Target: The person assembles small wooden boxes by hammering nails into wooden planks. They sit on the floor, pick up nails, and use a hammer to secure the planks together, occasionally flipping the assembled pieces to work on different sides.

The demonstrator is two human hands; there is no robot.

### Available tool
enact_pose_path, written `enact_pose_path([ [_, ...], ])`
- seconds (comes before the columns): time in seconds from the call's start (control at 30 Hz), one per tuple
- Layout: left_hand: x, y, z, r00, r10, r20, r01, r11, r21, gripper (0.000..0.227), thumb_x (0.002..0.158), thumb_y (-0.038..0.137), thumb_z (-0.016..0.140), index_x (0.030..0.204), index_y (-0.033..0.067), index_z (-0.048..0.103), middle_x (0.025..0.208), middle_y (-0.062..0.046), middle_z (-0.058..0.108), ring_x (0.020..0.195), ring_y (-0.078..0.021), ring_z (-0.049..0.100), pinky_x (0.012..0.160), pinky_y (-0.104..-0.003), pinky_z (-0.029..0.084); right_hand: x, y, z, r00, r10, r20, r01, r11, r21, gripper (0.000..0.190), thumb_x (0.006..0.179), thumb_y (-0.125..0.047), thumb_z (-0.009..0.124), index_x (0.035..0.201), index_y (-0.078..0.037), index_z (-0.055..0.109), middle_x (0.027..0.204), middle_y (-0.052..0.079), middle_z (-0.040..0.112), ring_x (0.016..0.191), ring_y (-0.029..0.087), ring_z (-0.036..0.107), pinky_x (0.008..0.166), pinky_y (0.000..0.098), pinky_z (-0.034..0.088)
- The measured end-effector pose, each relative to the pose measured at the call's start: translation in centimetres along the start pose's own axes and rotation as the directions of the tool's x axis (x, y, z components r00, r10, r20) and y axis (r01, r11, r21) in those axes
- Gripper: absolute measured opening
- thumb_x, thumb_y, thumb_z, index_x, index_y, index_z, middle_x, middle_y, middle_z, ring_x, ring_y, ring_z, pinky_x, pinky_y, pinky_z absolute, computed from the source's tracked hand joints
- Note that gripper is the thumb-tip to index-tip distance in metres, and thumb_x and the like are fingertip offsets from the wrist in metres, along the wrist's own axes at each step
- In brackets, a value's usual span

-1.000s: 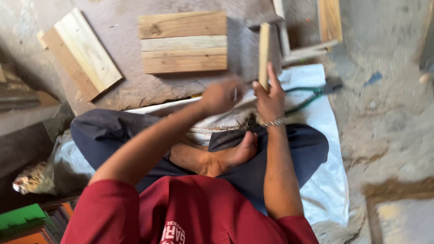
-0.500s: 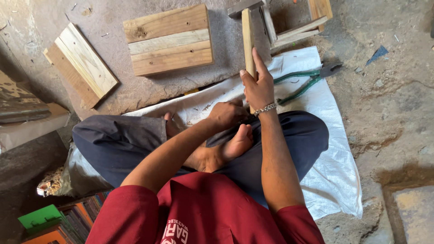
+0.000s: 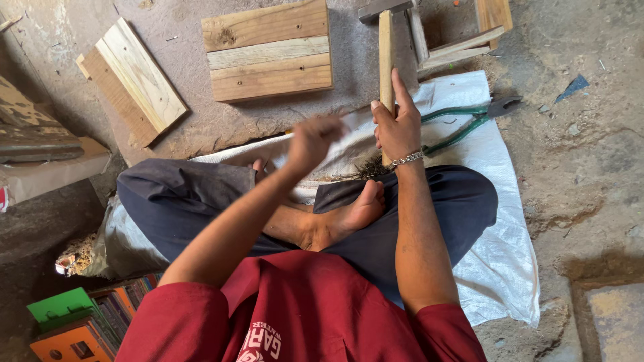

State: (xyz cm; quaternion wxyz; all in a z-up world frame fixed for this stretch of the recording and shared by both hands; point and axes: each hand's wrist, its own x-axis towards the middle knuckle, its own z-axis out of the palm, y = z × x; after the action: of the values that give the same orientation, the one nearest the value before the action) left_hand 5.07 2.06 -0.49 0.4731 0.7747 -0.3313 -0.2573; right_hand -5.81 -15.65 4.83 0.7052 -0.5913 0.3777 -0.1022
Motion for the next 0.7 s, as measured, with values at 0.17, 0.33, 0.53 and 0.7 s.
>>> enact_pose_path([
  [0.17, 6.0, 1.6, -4.8, 0.929, -0.295, -0.224, 0.124, 0.816, -0.564, 0.013, 0.095, 0.003, 0.073, 0.108, 0.0054, 0.073, 0.1, -0.014, 0.078, 0.081, -0.0155, 0.076, 0.073, -0.029, 0.067, 0.1, -0.2, 0.1, 1.0, -0.006, 0.016, 0.005, 1.0, 0.027, 0.07, 0.101, -0.008, 0.062, 0.163, -0.018, 0.032, 0.075, -0.001, 0.057, 0.049, 0.003, 0.048, 0.039, 0.0224, 0.042],
  [0.33, 9.9, 2.7, -6.4, 0.957, -0.118, -0.265, -0.002, 0.91, -0.414, 0.009, 0.099, 0.008, 0.069, 0.105, 0.008, 0.076, 0.102, -0.01, 0.078, 0.092, -0.0166, 0.08, 0.078, -0.031, 0.065, 0.1, 0.0, -0.1, 1.0, 0.002, 0.02, -0.003, 0.999, 0.039, 0.07, 0.101, -0.008, 0.062, 0.164, -0.018, 0.032, 0.075, -0.002, 0.057, 0.049, 0.003, 0.048, 0.039, 0.0226, 0.042],
  [0.53, 11.9, 1.9, -6.6, 0.929, 0.267, -0.258, -0.204, 0.947, 0.248, 0.011, 0.097, 0.009, 0.075, 0.108, 0.01, 0.078, 0.097, -0.004, 0.079, 0.082, -0.0114, 0.074, 0.074, -0.026, 0.062, 0.1, 0.0, -0.2, 1.0, 0.006, 0.022, -0.007, 0.999, 0.043, 0.068, 0.102, -0.009, 0.061, 0.163, -0.019, 0.034, 0.075, -0.002, 0.057, 0.049, 0.003, 0.047, 0.039, 0.0222, 0.043],
  [0.7, 12.5, 1.1, -6.2, 0.933, 0.194, -0.302, -0.141, 0.972, 0.188, 0.009, 0.096, 0.011, 0.077, 0.104, 0.0123, 0.078, 0.094, 0.0, 0.079, 0.079, -0.0072, 0.073, 0.07, -0.024, 0.061, 0.1, -0.3, 0.0, 1.0, 0.021, 0.011, -0.021, 0.999, 0.03, 0.068, 0.101, -0.008, 0.062, 0.163, -0.019, 0.035, 0.074, -0.002, 0.056, 0.049, 0.003, 0.047, 0.039, 0.0221, 0.042],
])
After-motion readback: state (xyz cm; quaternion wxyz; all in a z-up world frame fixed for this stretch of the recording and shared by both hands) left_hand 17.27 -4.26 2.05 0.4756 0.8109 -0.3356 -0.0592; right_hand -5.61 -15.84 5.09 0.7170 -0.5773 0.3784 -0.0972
